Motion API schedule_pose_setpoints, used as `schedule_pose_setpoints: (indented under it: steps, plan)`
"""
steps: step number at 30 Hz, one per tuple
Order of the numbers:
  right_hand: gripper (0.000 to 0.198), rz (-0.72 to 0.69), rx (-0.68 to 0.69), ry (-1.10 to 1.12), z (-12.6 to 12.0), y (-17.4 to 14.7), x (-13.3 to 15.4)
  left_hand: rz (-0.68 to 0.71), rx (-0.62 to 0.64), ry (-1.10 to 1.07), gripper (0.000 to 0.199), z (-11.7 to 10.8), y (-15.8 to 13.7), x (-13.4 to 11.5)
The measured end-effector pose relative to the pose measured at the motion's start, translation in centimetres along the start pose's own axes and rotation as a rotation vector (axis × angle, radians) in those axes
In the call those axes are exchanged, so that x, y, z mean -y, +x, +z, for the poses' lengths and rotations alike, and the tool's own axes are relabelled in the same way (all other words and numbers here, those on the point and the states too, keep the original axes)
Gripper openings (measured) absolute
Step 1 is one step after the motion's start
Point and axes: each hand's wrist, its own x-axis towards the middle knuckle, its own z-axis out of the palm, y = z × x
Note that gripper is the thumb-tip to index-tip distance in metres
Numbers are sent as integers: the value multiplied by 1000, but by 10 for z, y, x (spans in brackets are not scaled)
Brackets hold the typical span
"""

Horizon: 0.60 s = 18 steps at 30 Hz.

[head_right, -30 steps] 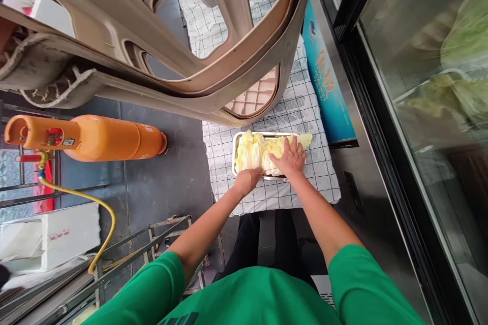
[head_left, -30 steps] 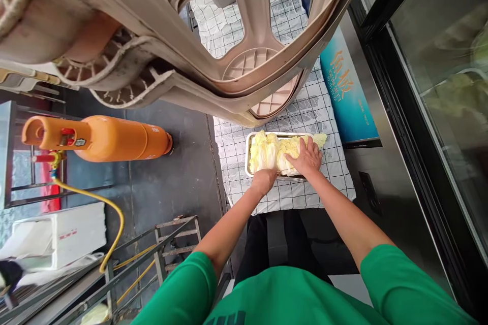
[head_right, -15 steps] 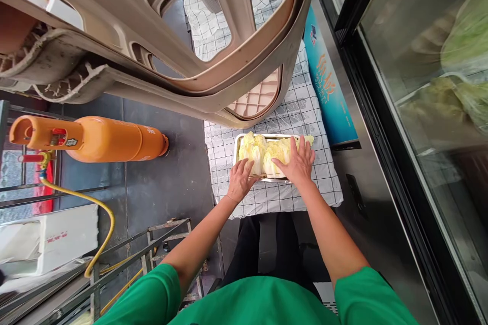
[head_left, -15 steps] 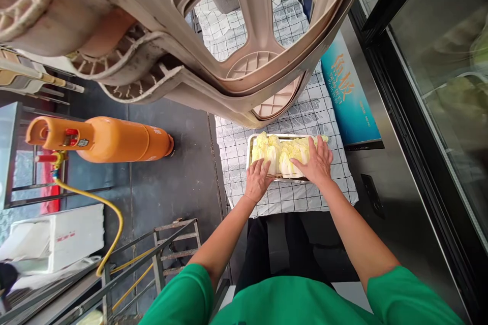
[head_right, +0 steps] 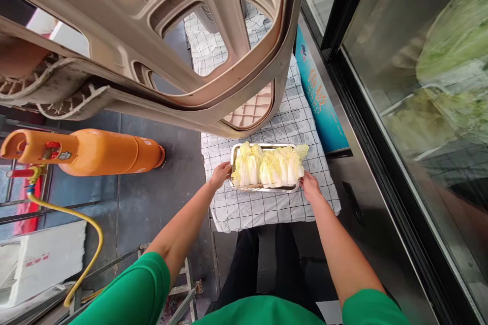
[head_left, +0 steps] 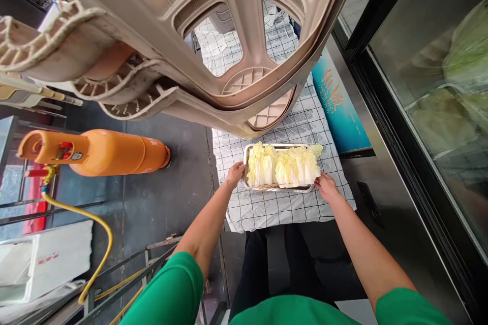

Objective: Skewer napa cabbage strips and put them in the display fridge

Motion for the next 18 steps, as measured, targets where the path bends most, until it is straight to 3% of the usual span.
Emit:
schedule_pose_setpoints:
  steps: [5, 11, 14, 18]
  plan:
    - [33, 3, -9, 180, 19, -4, 5, -7, 13, -53, 21, 5, -1, 2]
    - [42, -6, -52, 271, 16, -25, 19, -4, 81, -169, 22, -2, -20, 6]
    - [42, -10, -107, 277, 11, -49, 28, 13, 138, -239, 28, -9, -43, 6]
    - [33, -49, -192, 248, 2, -104, 35, 57, 261, -320, 43, -31, -86, 5]
